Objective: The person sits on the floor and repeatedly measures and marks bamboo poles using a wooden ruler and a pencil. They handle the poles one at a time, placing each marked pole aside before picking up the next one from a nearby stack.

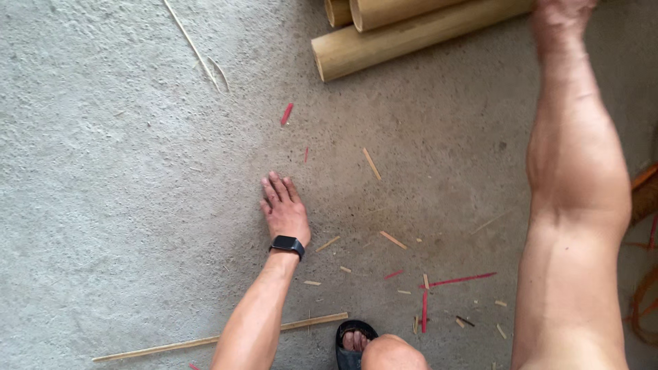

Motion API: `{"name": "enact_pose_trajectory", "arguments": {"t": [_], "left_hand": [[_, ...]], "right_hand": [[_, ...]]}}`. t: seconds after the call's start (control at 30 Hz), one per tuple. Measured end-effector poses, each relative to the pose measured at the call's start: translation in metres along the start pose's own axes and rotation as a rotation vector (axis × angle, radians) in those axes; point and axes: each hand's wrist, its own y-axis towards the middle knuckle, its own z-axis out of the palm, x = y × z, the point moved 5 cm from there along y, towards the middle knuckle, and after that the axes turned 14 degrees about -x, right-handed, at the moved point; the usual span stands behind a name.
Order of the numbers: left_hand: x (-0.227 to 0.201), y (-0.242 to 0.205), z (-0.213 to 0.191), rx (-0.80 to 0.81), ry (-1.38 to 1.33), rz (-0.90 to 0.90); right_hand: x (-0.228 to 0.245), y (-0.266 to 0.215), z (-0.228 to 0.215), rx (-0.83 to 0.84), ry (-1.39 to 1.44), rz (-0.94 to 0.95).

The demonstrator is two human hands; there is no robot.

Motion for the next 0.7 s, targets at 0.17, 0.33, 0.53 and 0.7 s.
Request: {"name": "enact_pose_trajectory", "arguments": {"t": [0.17,0.33,0.53,0.7], "left_hand": [[-0.004,0.002,-0.002,0.103,0.013,-0.008],[-0.001,0.001,-0.005,0.157,-0.032,0.026],[-0.002,0.004,0.008,0.061,-0.021,-0.018],[0.004,0.005,0.003,0.041,0.010,0.001]], "right_hand": [[0.008,0.044,0.026,-0.041,-0.173,0.038],[0.008,0.059,0.016,-0.106,-0.204,0.058],[-0.010,0.023,-0.026,-0.190,-0.084,-0.027],[-0.030,-0.100,-0.099,0.039,0.080,0.027]]}}
